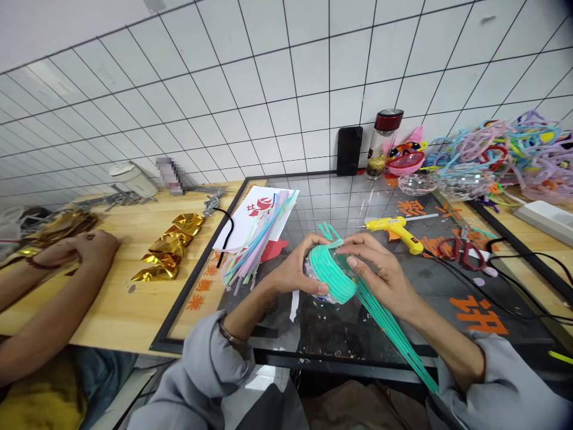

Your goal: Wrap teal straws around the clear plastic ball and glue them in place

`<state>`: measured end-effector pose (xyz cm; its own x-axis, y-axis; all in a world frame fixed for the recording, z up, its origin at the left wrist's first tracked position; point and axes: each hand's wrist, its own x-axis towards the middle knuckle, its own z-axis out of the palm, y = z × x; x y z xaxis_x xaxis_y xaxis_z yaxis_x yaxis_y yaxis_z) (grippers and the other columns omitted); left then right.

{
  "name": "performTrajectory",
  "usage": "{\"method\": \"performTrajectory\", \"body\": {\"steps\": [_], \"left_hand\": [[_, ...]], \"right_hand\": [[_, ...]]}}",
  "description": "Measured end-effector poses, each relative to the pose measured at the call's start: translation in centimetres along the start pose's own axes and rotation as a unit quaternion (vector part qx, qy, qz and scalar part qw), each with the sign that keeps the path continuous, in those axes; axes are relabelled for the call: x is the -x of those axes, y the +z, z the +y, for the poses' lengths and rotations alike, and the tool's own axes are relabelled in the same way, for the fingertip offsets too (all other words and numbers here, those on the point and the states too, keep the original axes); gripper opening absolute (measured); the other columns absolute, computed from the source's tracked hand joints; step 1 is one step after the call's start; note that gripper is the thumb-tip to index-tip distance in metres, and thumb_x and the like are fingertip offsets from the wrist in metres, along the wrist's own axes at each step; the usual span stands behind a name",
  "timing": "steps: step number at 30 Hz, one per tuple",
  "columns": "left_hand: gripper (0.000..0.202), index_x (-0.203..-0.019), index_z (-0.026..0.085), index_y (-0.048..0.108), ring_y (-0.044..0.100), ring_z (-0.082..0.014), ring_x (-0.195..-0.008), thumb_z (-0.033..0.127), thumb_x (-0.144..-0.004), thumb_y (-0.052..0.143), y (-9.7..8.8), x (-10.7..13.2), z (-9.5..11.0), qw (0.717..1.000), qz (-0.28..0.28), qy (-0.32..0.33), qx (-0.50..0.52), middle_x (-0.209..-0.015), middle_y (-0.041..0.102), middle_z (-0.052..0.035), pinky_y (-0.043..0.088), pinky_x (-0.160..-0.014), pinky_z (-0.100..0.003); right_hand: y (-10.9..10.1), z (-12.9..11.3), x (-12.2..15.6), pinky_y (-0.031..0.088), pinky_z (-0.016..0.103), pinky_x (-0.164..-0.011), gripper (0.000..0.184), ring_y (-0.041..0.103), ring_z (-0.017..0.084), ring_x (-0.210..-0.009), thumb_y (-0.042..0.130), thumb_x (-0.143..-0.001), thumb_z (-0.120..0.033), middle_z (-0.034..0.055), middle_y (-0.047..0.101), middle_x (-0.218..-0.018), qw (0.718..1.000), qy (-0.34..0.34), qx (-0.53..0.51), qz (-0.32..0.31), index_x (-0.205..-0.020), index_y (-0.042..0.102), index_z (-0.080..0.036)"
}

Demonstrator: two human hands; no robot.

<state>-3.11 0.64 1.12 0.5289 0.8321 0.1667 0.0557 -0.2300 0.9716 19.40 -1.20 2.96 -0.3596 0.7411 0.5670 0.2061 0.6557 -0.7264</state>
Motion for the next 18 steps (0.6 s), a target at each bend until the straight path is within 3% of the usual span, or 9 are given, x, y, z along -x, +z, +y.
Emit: {"method": "performTrajectory", "body": {"steps": [6,8,10,12,15,16,18], "left_hand": [[0.085,-0.116,0.021,0.048,0.059,-0.0251,-0.105,0.059,-0.052,0.089,-0.3,0.0,-0.4,0.999,0.002,-0.010,0.037,-0.116,0.058,-0.0077,0.049,-0.091,-0.038],[0.085,-0.116,0.021,0.049,0.062,-0.0258,-0.106,0.057,-0.051,0.090,-0.5,-0.1,-0.7,0.997,0.012,0.000,0.081,-0.120,0.060,-0.0090,0.051,-0.090,-0.037],[0.085,-0.117,0.022,0.049,0.064,-0.0260,-0.106,0.055,-0.051,0.091,-0.5,-0.1,-0.8,0.991,0.020,-0.002,0.133,-0.124,0.062,-0.0100,0.052,-0.089,-0.036],[0.085,-0.117,0.023,0.048,0.066,-0.0246,-0.101,0.053,-0.050,0.091,-0.5,-0.1,-0.8,0.984,0.027,-0.008,0.174,-0.124,0.063,-0.0099,0.053,-0.085,-0.034],[0.082,-0.117,0.023,0.049,0.066,-0.0216,-0.095,0.049,-0.051,0.091,-0.4,0.0,-0.5,0.979,0.040,-0.026,0.200,-0.120,0.063,-0.0082,0.051,-0.080,-0.031],[0.081,-0.116,0.023,0.049,0.065,-0.0208,-0.094,0.048,-0.051,0.091,-0.4,0.0,-0.4,0.978,0.045,-0.031,0.200,-0.119,0.063,-0.0074,0.051,-0.079,-0.030],[0.080,-0.115,0.022,0.051,0.064,-0.0203,-0.095,0.045,-0.051,0.093,-0.4,0.0,-0.3,0.979,0.053,-0.035,0.195,-0.118,0.063,-0.0065,0.049,-0.081,-0.029]], "right_hand": [[0.0,0.5,-0.1,0.053,0.038,-0.091,0.023,0.064,0.020,-0.108,0.052,-0.100,-0.031,0.0075,0.065,-0.112,1.000,-0.009,0.016,-0.015,-0.113,0.070,-0.025],[-1.1,1.8,-0.5,0.053,0.038,-0.090,0.024,0.065,0.022,-0.105,0.053,-0.099,-0.037,0.0079,0.068,-0.107,0.998,0.009,0.061,0.015,-0.108,0.070,-0.023],[-2.6,3.5,-1.0,0.053,0.041,-0.087,0.031,0.066,0.025,-0.097,0.049,-0.099,-0.042,0.0110,0.069,-0.100,0.979,0.065,0.178,0.073,-0.104,0.069,-0.018],[-4.2,5.2,-1.4,0.052,0.047,-0.084,0.039,0.066,0.033,-0.097,0.050,-0.097,-0.046,0.0183,0.068,-0.100,0.913,0.160,0.362,0.101,-0.104,0.068,-0.012],[-5.5,7.0,-1.7,0.050,0.050,-0.081,0.054,0.065,0.040,-0.099,0.053,-0.093,-0.053,0.0279,0.066,-0.106,0.793,0.289,0.536,0.014,-0.109,0.066,-0.004],[-5.6,7.3,-1.8,0.050,0.050,-0.082,0.058,0.065,0.041,-0.101,0.054,-0.092,-0.055,0.0294,0.066,-0.109,0.769,0.316,0.556,-0.016,-0.111,0.064,-0.002],[-5.5,7.7,-1.9,0.049,0.046,-0.083,0.061,0.064,0.041,-0.107,0.056,-0.090,-0.055,0.0304,0.065,-0.115,0.749,0.356,0.556,-0.046,-0.116,0.062,0.000]]}}
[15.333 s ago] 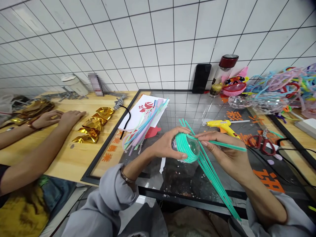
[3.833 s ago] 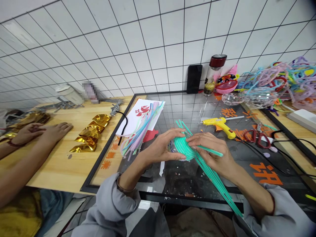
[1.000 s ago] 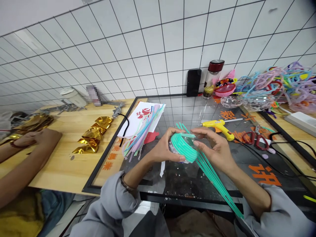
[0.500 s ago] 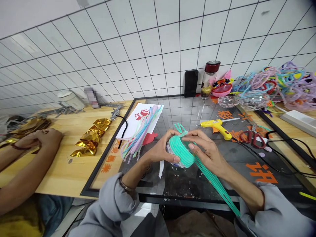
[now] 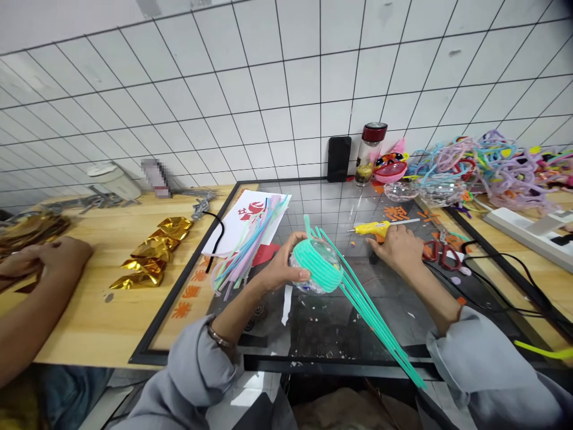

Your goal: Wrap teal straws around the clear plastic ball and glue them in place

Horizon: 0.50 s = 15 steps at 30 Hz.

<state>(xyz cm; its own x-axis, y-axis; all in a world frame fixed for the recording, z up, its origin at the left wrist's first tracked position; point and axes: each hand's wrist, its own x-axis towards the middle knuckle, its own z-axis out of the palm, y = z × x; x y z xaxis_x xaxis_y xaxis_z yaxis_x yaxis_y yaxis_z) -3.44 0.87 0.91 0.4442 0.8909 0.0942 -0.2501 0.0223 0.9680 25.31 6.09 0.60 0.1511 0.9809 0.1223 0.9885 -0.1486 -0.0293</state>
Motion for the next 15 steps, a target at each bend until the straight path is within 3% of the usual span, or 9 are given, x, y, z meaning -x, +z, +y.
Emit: {"method": "performTrajectory", "body": {"steps": [3,6,9,12,15], "left_hand": [[0.080,-0.115,0.023,0.052,0.062,-0.0221,-0.100,0.043,-0.049,0.094,-0.1,-0.1,0.0,1.000,-0.004,0.003,-0.009,-0.120,0.061,-0.0068,0.049,-0.085,-0.032],[0.081,-0.115,0.023,0.051,0.062,-0.0224,-0.099,0.045,-0.049,0.094,-0.3,-0.3,-0.2,1.000,-0.008,0.007,-0.030,-0.119,0.061,-0.0066,0.049,-0.088,-0.035],[0.083,-0.116,0.022,0.050,0.060,-0.0232,-0.101,0.046,-0.049,0.094,-0.5,-0.4,-0.2,0.998,-0.020,0.008,-0.050,-0.119,0.060,-0.0071,0.048,-0.092,-0.037],[0.084,-0.115,0.023,0.049,0.059,-0.0247,-0.105,0.047,-0.049,0.094,-0.6,-0.5,-0.2,0.998,-0.035,0.011,-0.058,-0.122,0.059,-0.0081,0.046,-0.094,-0.038],[0.085,-0.114,0.022,0.049,0.058,-0.0265,-0.109,0.049,-0.048,0.094,-0.8,-0.5,-0.4,0.996,-0.031,0.012,-0.084,-0.121,0.058,-0.0077,0.045,-0.096,-0.039]], "right_hand": [[0.2,0.0,-0.6,0.049,0.039,-0.076,0.055,0.067,0.039,-0.107,0.057,-0.089,-0.050,0.0283,0.068,-0.115,0.999,0.037,-0.032,-0.026,-0.116,0.064,-0.003],[0.0,0.4,-1.3,0.046,0.036,-0.066,0.046,0.071,0.037,-0.093,0.057,-0.086,-0.048,0.0231,0.073,-0.099,0.997,0.052,-0.052,-0.028,-0.106,0.070,-0.009],[-0.8,0.6,-1.4,0.044,0.034,-0.064,0.043,0.070,0.033,-0.087,0.054,-0.084,-0.049,0.0185,0.074,-0.095,0.994,0.039,-0.105,0.021,-0.104,0.069,-0.013],[-2.1,0.1,-0.3,0.044,0.034,-0.064,0.040,0.066,0.027,-0.078,0.058,-0.075,-0.051,0.0147,0.071,-0.090,0.955,-0.005,-0.261,0.140,-0.092,0.066,-0.016],[-2.9,-1.0,1.6,0.043,0.032,-0.060,0.037,0.059,0.021,-0.065,0.061,-0.068,-0.054,0.0079,0.067,-0.078,0.920,-0.056,-0.360,0.149,-0.082,0.061,-0.020]]}}
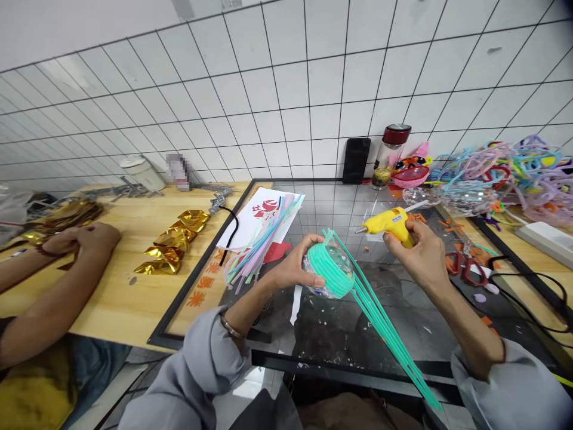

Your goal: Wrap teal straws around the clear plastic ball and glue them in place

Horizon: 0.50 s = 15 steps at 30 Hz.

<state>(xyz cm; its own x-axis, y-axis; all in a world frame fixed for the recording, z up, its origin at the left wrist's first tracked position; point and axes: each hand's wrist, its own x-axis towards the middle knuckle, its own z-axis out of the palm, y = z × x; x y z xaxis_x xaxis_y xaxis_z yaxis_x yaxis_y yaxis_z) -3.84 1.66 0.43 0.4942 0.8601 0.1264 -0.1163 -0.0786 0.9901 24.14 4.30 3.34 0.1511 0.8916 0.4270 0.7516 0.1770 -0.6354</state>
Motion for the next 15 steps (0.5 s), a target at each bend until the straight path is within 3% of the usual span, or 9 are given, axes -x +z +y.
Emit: {"method": "performTrajectory", "body": {"steps": [5,15], "left_hand": [[0.088,-0.116,0.022,0.051,0.057,-0.0300,-0.114,0.051,-0.045,0.094,-0.5,0.1,-0.3,0.999,0.003,-0.009,-0.048,-0.122,0.057,-0.0080,0.046,-0.096,-0.040],[0.083,-0.116,0.021,0.050,0.055,-0.0260,-0.108,0.050,-0.051,0.092,-0.1,0.2,0.8,0.996,-0.037,-0.018,-0.082,-0.117,0.055,-0.0066,0.044,-0.089,-0.034]], "right_hand": [[0.8,-1.3,2.1,0.042,0.030,-0.056,0.035,0.056,0.018,-0.057,0.062,-0.067,-0.053,0.0026,0.064,-0.068,0.996,-0.009,-0.071,-0.055,-0.081,0.056,-0.021],[1.2,-1.2,2.5,0.041,0.030,-0.057,0.039,0.060,0.019,-0.057,0.061,-0.067,-0.055,0.0035,0.066,-0.069,0.995,-0.025,-0.052,-0.076,-0.085,0.058,-0.021]]}}
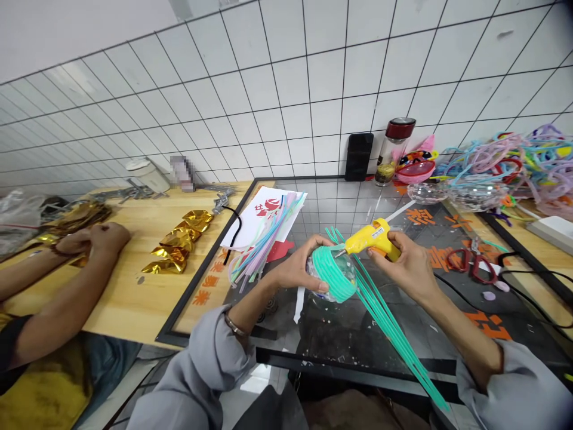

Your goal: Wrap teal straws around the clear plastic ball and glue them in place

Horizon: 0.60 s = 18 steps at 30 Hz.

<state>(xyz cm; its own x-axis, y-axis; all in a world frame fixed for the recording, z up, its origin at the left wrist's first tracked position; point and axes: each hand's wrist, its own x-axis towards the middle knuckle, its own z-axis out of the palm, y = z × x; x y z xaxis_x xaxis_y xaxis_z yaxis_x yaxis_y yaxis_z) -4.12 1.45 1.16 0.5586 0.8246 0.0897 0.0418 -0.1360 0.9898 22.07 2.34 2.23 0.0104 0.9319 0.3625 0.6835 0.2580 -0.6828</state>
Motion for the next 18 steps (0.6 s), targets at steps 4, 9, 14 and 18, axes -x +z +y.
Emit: {"method": "performTrajectory", "body": {"steps": [4,9,14,18], "left_hand": [[0.082,-0.116,0.021,0.050,0.053,-0.0260,-0.111,0.048,-0.051,0.092,0.07,-0.08,-0.09,1.000,-0.007,0.015,0.001,-0.118,0.054,-0.0060,0.042,-0.093,-0.034],[0.083,-0.116,0.021,0.048,0.053,-0.0245,-0.107,0.049,-0.051,0.092,-0.02,-0.17,-0.20,1.000,-0.004,0.006,0.005,-0.116,0.054,-0.0057,0.042,-0.089,-0.034],[0.085,-0.115,0.021,0.048,0.053,-0.0250,-0.107,0.052,-0.049,0.091,-0.17,-0.22,-0.20,1.000,0.008,-0.006,0.000,-0.117,0.053,-0.0063,0.042,-0.087,-0.033],[0.083,-0.116,0.022,0.049,0.054,-0.0271,-0.112,0.049,-0.050,0.092,-0.21,-0.20,-0.31,1.000,-0.004,0.006,0.005,-0.118,0.054,-0.0065,0.042,-0.093,-0.036]], "right_hand": [[0.36,0.27,0.05,0.040,0.030,-0.058,0.040,0.059,0.019,-0.058,0.060,-0.070,-0.056,0.0041,0.067,-0.071,1.000,0.007,0.010,-0.009,-0.086,0.059,-0.020],[0.50,0.39,0.00,0.037,0.028,-0.055,0.036,0.055,0.017,-0.054,0.060,-0.069,-0.054,0.0012,0.062,-0.065,1.000,-0.004,0.004,-0.012,-0.081,0.058,-0.020],[0.39,0.23,0.00,0.035,0.027,-0.053,0.034,0.049,0.014,-0.051,0.060,-0.068,-0.054,-0.0013,0.056,-0.058,1.000,-0.008,-0.001,-0.017,-0.075,0.057,-0.021],[0.44,0.37,-0.06,0.038,0.027,-0.054,0.036,0.054,0.016,-0.055,0.062,-0.069,-0.055,0.0005,0.061,-0.063,1.000,0.008,-0.007,-0.015,-0.080,0.059,-0.020]]}}
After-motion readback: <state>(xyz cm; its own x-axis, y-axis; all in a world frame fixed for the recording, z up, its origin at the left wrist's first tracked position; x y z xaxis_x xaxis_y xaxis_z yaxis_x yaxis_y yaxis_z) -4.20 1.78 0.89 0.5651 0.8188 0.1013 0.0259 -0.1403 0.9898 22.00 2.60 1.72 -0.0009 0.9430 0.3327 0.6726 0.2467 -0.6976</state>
